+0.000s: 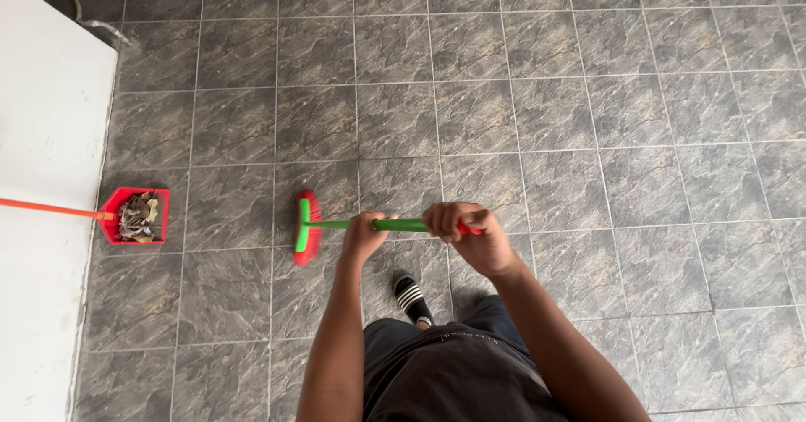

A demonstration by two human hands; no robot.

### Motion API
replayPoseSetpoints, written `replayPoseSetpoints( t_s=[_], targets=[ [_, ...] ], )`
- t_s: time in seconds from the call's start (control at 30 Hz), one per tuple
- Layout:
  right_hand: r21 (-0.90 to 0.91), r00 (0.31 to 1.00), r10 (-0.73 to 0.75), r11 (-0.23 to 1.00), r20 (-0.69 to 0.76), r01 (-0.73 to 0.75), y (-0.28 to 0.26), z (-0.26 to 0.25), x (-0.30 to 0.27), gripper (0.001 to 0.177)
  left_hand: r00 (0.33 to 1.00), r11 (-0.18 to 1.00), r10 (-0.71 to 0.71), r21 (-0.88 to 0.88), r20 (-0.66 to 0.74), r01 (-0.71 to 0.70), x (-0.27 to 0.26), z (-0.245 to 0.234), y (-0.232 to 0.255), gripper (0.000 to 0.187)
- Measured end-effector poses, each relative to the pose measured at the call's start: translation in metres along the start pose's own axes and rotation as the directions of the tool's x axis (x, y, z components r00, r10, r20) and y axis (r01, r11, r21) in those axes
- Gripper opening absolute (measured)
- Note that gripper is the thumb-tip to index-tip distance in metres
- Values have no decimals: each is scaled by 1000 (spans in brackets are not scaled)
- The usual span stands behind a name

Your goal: The person sweeps a tiled floor using a broom with a green handle and red bristles, moving debris across the surface near a bicycle and a scooter.

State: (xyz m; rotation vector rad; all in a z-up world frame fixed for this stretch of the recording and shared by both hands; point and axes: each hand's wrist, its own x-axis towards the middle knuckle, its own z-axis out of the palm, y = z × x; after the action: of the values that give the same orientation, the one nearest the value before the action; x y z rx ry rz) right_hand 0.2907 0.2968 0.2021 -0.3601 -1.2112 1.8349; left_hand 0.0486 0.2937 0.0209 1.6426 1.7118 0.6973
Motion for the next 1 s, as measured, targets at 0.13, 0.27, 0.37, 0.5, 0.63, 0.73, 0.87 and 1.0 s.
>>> replayPoseSetpoints(
  t_s=[0.13, 0.27, 0.37, 0.5, 0.63, 0.73, 0.87, 1.0],
  targets=[
    [-70, 996, 29, 997, -85, -35, -18, 6, 19, 47, 982, 983, -177, 56, 71, 173, 15, -12, 6, 52],
    [-162, 994, 0, 987, -114, -18, -69, 5, 30, 58, 989, 981, -55, 191, 138, 27, 36, 5, 30, 56],
    [-230, 997, -26, 973, -69, 9, -122, 3, 33, 50, 987, 991, 127, -43, 96, -124, 44, 26, 52, 45],
    [-344, 998, -62, 936, 31, 69, -185, -12, 37, 47, 958, 975, 206, -124, 199, -184, 67, 77, 115, 30],
    [-463, 998, -37, 885, 42, 52, -213, -35, 40, 42, 931, 952, 55, -302, 360, 60, 82, 108, 202, 32],
    [-559, 1000, 10, 829, -29, -24, -217, -57, 37, 44, 872, 933, 7, -316, 489, 170, 99, 137, 248, 30],
    [-621, 991, 79, 773, -106, -128, -211, -89, 33, 42, 897, 744, 360, -659, 257, -110, 131, 213, 264, 10],
    [-618, 977, 131, 759, -168, -208, -210, -118, 24, 36, 925, 857, 339, -463, 173, -227, 153, 267, 257, 12]
  ],
)
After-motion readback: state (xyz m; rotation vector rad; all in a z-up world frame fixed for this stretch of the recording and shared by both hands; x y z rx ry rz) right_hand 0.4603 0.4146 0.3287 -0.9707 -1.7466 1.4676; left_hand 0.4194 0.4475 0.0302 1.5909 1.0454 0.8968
